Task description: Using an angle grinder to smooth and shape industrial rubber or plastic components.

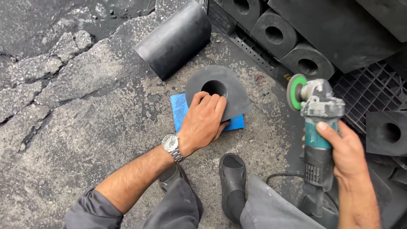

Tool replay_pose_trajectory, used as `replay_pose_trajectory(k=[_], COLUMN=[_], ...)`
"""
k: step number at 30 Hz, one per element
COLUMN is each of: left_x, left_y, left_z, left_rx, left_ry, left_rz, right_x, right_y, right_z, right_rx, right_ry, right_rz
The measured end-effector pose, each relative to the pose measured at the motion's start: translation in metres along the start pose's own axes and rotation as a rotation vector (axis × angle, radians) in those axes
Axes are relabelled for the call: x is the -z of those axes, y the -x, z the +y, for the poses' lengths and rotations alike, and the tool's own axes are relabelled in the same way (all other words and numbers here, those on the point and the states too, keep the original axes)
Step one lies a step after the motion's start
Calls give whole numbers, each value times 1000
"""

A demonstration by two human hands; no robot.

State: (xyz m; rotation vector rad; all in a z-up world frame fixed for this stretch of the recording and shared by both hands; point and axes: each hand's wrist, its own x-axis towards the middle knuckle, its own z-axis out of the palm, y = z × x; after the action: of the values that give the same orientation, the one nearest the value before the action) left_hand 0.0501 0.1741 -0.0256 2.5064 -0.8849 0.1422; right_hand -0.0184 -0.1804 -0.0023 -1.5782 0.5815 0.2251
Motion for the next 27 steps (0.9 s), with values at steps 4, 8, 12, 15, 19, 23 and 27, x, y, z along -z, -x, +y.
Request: replay_pose_trajectory(k=[4,8,12,15,19,23,27], left_x=[9,7,10,24,46,28,11], left_y=[-1,0,11,31,80,147,206], left_z=[-2,0,-3,-12,-41,-88,-132], left_rx=[-23,-7,20,50,159,764,1183], left_ry=[72,88,94,106,130,316,898], left_rz=[30,62,136,167,216,143,356], right_x=[-3,-10,-11,-11,-2,7,11], right_y=[0,4,7,10,9,4,-1], right_z=[24,28,31,34,46,59,71], right_rx=[-28,-46,-65,-71,-77,-95,-117], right_ry=[25,8,7,15,34,64,140], right_rz=[-26,-29,-27,-30,-49,-66,-74])
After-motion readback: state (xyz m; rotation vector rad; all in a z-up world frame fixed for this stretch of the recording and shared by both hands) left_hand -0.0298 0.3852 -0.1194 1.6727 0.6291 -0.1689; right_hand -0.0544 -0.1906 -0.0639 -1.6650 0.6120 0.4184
